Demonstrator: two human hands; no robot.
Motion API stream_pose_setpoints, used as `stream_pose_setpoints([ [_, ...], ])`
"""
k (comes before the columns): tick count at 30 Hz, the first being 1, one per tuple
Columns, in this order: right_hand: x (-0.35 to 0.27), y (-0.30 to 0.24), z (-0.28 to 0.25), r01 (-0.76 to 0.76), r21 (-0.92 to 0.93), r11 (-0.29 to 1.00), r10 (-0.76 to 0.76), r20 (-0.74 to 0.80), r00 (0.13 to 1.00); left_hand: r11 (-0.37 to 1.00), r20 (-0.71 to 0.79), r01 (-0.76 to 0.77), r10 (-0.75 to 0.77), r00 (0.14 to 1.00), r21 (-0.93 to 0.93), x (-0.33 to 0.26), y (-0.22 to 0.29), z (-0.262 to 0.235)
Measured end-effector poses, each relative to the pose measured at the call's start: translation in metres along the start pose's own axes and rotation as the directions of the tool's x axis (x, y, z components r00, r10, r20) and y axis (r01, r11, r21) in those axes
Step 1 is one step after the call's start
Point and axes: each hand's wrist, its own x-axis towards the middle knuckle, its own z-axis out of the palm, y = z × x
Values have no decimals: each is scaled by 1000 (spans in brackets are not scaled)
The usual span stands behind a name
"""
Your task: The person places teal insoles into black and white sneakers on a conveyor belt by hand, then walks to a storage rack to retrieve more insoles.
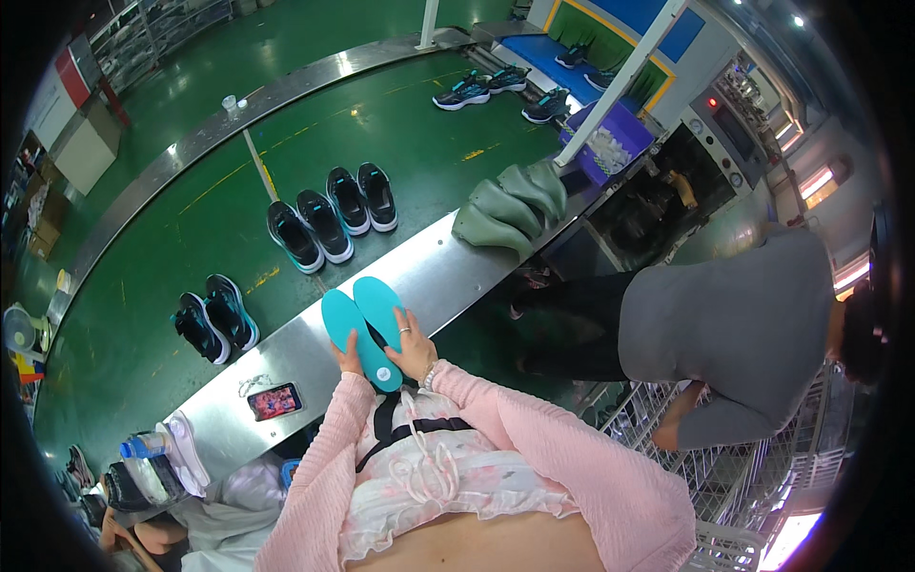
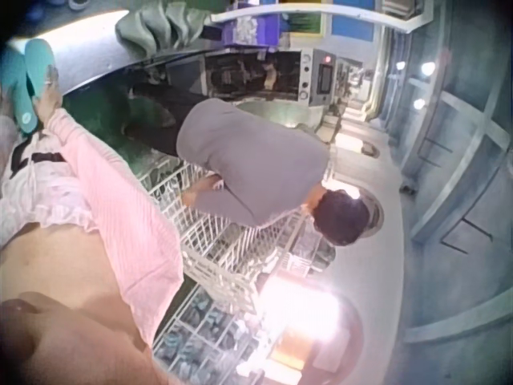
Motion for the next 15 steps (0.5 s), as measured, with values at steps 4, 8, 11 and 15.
stream_pose_setpoints([
  [4, 8, 3, 6, 97, 143, 985, -85, -87, 993, 988, -153, 90, -108, 982, -124, -3, 3, 6],
  [8, 40, 72, 24, -44, 737, 674, 49, 14, 999, 710, 86, 371, -403, 911, -599, -35, 56, 38],
  [11, 43, 84, 20, 135, 453, 881, -159, 16, 987, 693, 131, 435, -446, 885, -575, -25, 45, 33],
  [15, 42, 45, 14, -509, 854, 106, 35, 509, 860, 797, 133, 362, -342, 930, -483, -6, 33, 33],
])
